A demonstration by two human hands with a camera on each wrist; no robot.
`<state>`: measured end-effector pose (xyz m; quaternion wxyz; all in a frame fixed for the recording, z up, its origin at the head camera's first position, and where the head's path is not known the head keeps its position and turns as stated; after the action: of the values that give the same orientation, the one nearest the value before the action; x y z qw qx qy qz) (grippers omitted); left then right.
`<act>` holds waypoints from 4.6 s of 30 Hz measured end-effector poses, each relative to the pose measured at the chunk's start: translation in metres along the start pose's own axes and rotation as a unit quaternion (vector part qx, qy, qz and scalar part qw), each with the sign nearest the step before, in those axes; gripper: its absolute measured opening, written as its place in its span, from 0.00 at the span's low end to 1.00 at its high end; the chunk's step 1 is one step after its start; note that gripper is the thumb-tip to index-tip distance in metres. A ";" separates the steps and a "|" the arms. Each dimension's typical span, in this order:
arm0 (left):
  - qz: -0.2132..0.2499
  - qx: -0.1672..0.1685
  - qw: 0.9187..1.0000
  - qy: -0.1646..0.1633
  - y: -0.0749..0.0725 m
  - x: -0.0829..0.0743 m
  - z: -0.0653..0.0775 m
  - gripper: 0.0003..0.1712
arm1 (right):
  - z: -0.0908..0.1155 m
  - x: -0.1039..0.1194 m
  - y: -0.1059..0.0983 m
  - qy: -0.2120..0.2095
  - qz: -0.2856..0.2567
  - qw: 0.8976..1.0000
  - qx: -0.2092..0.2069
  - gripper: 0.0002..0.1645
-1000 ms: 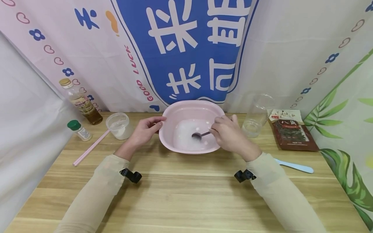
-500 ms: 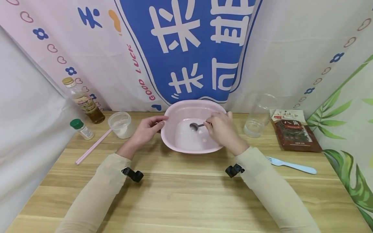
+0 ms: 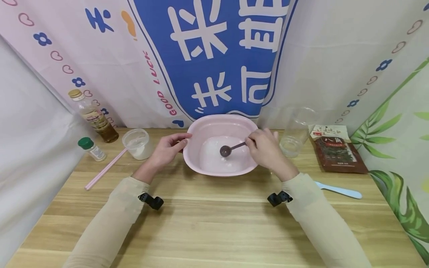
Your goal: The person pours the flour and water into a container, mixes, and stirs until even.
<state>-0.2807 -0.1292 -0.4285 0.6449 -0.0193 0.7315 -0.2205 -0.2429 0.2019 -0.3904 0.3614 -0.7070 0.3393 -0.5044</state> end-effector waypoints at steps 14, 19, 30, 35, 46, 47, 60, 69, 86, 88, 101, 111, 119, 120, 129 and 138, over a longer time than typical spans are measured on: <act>0.006 0.001 1.000 0.000 -0.001 0.003 -0.001 0.21 | 0.001 0.004 0.009 -0.014 0.015 1.000 -0.002 0.13; 0.005 -0.001 1.000 -0.001 -0.001 0.002 -0.001 0.21 | 0.001 0.004 0.008 -0.025 -0.005 1.000 -0.014 0.13; 0.010 -0.003 1.000 -0.004 0.000 0.001 -0.001 0.21 | 0.003 0.006 0.009 -0.042 0.018 0.999 -0.010 0.12; 0.012 -0.004 1.000 0.000 0.000 0.002 -0.001 0.21 | 0.004 0.006 0.007 -0.042 0.028 0.999 -0.001 0.12; 0.008 -0.003 1.000 0.007 -0.002 0.003 -0.001 0.21 | 0.005 0.018 0.014 -0.098 -0.023 0.994 0.050 0.12; 0.009 -0.003 1.000 0.007 -0.002 0.003 -0.001 0.21 | 0.004 0.018 0.015 -0.098 -0.015 0.994 0.046 0.13; 0.011 -0.005 1.000 0.004 -0.002 0.003 -0.002 0.21 | -0.005 0.025 0.012 -0.045 -0.024 0.999 0.004 0.14; 0.019 -0.001 1.000 0.018 -0.001 0.007 -0.003 0.21 | -0.009 0.049 0.027 -0.076 -0.024 0.996 0.050 0.12; 0.009 -0.001 1.000 0.003 -0.001 0.003 0.000 0.21 | -0.004 0.003 0.000 0.005 0.047 0.999 -0.026 0.13; 0.006 -0.001 1.000 0.003 -0.001 0.003 0.000 0.22 | -0.002 0.000 0.001 0.005 0.042 0.999 -0.024 0.12; 0.009 -0.002 1.000 0.009 -0.002 0.004 0.000 0.21 | 0.001 0.030 0.016 -0.057 -0.063 0.996 -0.013 0.11; 0.017 -0.001 1.000 0.016 -0.002 0.005 -0.001 0.22 | -0.004 0.052 0.033 -0.052 -0.014 0.998 0.028 0.13; 0.012 -0.004 1.000 0.002 -0.002 0.005 -0.001 0.21 | -0.007 0.029 0.015 0.031 0.021 0.999 0.004 0.16; 0.011 -0.004 1.000 0.002 -0.002 0.005 -0.001 0.21 | -0.007 0.026 0.012 0.039 0.024 0.999 0.001 0.16; 0.008 -0.002 1.000 0.006 -0.001 0.007 -0.002 0.22 | -0.005 0.015 0.004 0.052 -0.019 0.998 -0.019 0.15; 0.014 -0.003 1.000 0.013 -0.002 0.006 -0.002 0.21 | -0.006 0.030 0.019 0.035 -0.082 0.995 0.034 0.15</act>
<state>-0.2843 -0.1318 -0.4333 0.6383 -0.0082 0.7408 -0.2092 -0.2433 0.1656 -0.3909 0.3308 -0.7015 0.2754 -0.5680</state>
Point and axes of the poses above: each hand's wrist, its own z-axis away from the middle knuckle, its own y-axis out of the palm, x = y × z, the point moved 2 cm from there along -z, towards the middle knuckle, and after that the axes turned 5 degrees about y, right-handed, at the moved point
